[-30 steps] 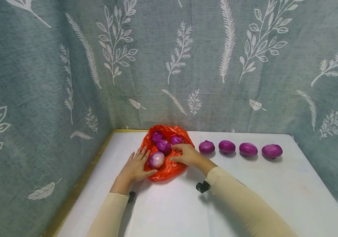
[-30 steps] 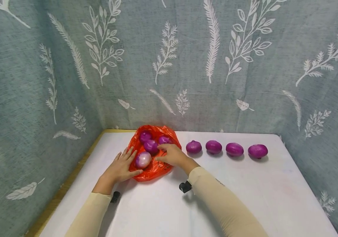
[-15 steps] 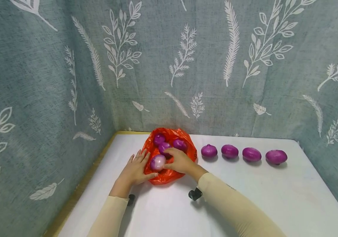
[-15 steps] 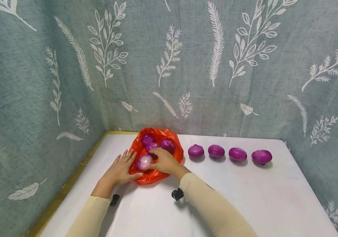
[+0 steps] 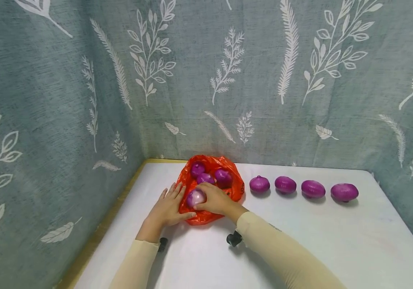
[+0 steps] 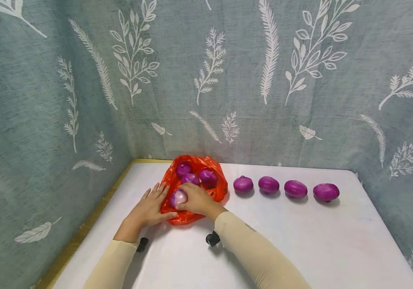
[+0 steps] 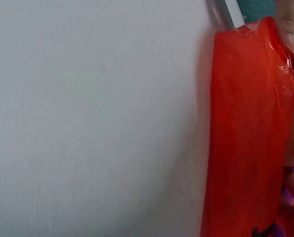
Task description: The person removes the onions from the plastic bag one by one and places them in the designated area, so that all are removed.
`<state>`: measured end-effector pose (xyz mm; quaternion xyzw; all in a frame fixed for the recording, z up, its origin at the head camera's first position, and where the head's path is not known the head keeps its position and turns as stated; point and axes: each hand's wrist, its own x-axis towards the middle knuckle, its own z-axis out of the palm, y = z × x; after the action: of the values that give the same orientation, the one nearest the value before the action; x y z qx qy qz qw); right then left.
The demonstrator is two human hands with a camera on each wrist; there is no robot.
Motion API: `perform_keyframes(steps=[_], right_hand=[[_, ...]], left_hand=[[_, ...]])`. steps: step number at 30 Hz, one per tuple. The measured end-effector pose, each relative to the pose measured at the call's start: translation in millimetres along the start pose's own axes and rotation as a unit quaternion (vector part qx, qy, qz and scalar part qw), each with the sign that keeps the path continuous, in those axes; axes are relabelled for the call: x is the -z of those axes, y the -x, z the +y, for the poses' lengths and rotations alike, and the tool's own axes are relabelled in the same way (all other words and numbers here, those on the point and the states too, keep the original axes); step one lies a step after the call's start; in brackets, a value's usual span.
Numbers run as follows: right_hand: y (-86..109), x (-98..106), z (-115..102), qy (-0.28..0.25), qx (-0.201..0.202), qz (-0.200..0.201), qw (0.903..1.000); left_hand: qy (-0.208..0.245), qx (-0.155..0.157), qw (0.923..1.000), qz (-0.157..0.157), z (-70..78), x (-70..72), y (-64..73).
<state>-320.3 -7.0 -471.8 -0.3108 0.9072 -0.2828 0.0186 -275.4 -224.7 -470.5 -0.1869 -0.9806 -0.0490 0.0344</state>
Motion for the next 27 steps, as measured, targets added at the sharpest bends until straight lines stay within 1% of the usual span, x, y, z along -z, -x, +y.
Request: perform_keyframes(steps=[8, 10, 16, 20, 23, 27], right_hand=[[0.6, -8.3, 0.9, -0.019, -0.029, -0.008, 0.9994], [0.1, -8.9, 0.8, -0.026, -0.036, -0.006, 0.999], [1.3, -6.8, 2.8, -0.036, -0.057, -0.006, 0.9977], [3.3, -5.0, 4.8, -0.039, -0.052, -0.003, 0.9979], [5.3, -3.4, 6.3, -0.043, -0.043, 0.007, 0.9981], [8.6, -0.9, 7.7, -0.052, -0.047, 0.01, 0.9975]], left_hand=[[0.002, 0.008, 1.0, -0.002, 1.6, -2.9, 1.8], [-0.003, 0.009, 1.0, -0.002, 1.2, -3.0, 1.6], [0.003, 0.008, 1.0, -0.004, 1.6, -1.5, 0.3], [-0.002, 0.011, 0.9999, -0.004, 1.6, -1.2, -0.4], [0.003, 0.007, 1.0, 0.002, 2.1, -0.7, -0.9], [0.013, 0.01, 0.9999, -0.003, 3.7, 0.5, -0.5]])
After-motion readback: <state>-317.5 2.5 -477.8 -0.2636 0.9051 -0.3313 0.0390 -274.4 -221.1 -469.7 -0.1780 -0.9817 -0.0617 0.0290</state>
